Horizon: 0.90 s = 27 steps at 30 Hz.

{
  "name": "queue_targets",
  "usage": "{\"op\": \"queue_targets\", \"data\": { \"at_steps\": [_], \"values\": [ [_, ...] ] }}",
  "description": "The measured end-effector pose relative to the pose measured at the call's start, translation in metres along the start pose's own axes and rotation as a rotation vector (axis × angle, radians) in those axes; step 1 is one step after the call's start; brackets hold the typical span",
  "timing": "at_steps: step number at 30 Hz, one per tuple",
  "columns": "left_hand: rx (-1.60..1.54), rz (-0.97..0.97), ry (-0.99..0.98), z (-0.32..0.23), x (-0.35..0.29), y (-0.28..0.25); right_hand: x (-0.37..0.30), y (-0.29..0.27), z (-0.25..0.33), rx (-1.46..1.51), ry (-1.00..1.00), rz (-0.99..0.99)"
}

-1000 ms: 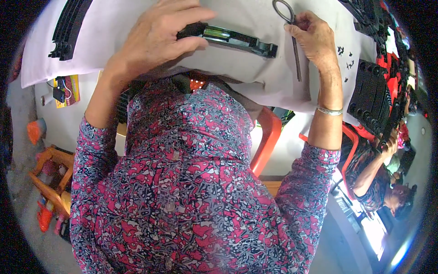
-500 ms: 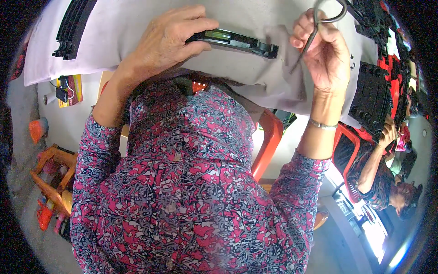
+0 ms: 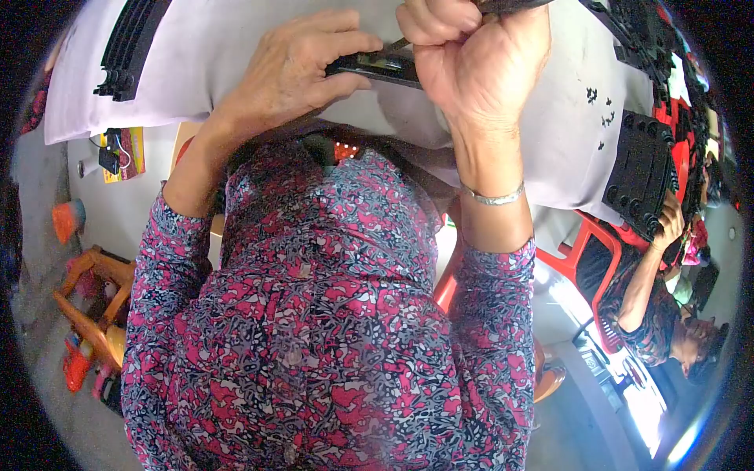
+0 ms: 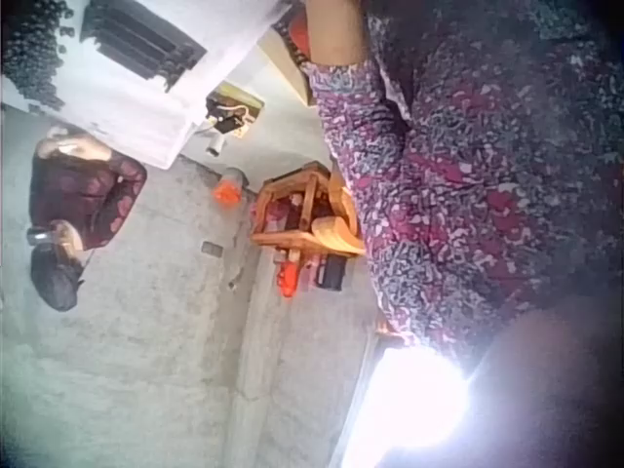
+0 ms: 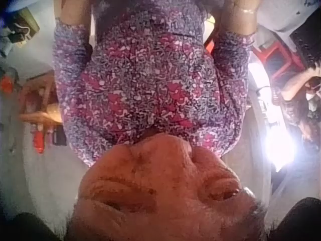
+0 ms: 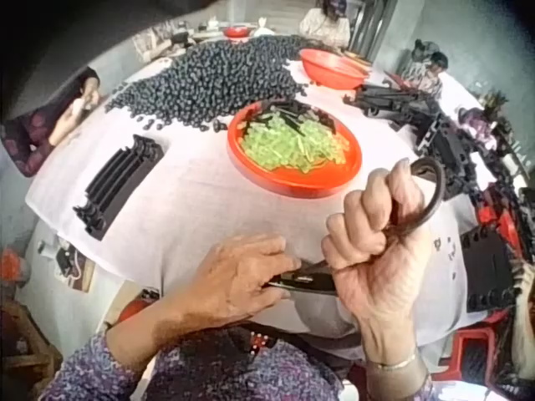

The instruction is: The person assembles plastic components by inserting small pieces into black housings, securing them inside using a metal hand tool, and placing the assembled housings into a box.

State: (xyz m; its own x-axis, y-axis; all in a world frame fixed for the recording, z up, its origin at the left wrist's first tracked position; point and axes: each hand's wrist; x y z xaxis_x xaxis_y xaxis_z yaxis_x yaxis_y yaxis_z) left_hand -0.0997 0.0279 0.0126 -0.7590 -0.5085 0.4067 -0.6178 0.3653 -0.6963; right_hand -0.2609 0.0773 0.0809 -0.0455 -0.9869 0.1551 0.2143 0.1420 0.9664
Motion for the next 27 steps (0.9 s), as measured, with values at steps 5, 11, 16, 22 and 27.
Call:
{"op": "queue_targets", "data": {
  "at_steps": [5, 11, 16, 22, 27],
  "values": [
    [-0.053, 0.068, -0.04, -0.008, 0.006, -0.011, -0.003, 0.004, 0.006, -0.606, -0.154, -0.172],
    [-0.097, 0.082, -0.002, -0.011, 0.009, -0.012, -0.003, -0.021, 0.013, 0.585, 0.146, 0.171],
    [0.103, -0.187, 0.346, 0.007, 0.004, 0.004, -0.01, -0.002, 0.014, -0.669, -0.147, -0.206],
    [-0.036, 0.083, -0.006, -0.009, 0.01, -0.006, 0.003, -0.042, 0.006, 0.523, -0.013, 0.397],
    [-0.038, 0.11, -0.018, -0.01, 0.01, -0.011, -0.006, -0.022, 0.005, -0.134, -0.093, 0.28]
  ]
}}
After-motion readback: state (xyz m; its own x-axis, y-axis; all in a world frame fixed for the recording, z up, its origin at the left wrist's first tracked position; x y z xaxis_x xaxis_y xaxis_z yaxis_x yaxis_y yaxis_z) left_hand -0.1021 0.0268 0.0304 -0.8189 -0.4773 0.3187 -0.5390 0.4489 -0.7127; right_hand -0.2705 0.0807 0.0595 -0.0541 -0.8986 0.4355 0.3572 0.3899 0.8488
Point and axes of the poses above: each hand's wrist, its own x-axis towards the middle knuckle, its own y-axis out of the palm, z = x × y, and after that the axes turned 2 degrees about -x, right-handed
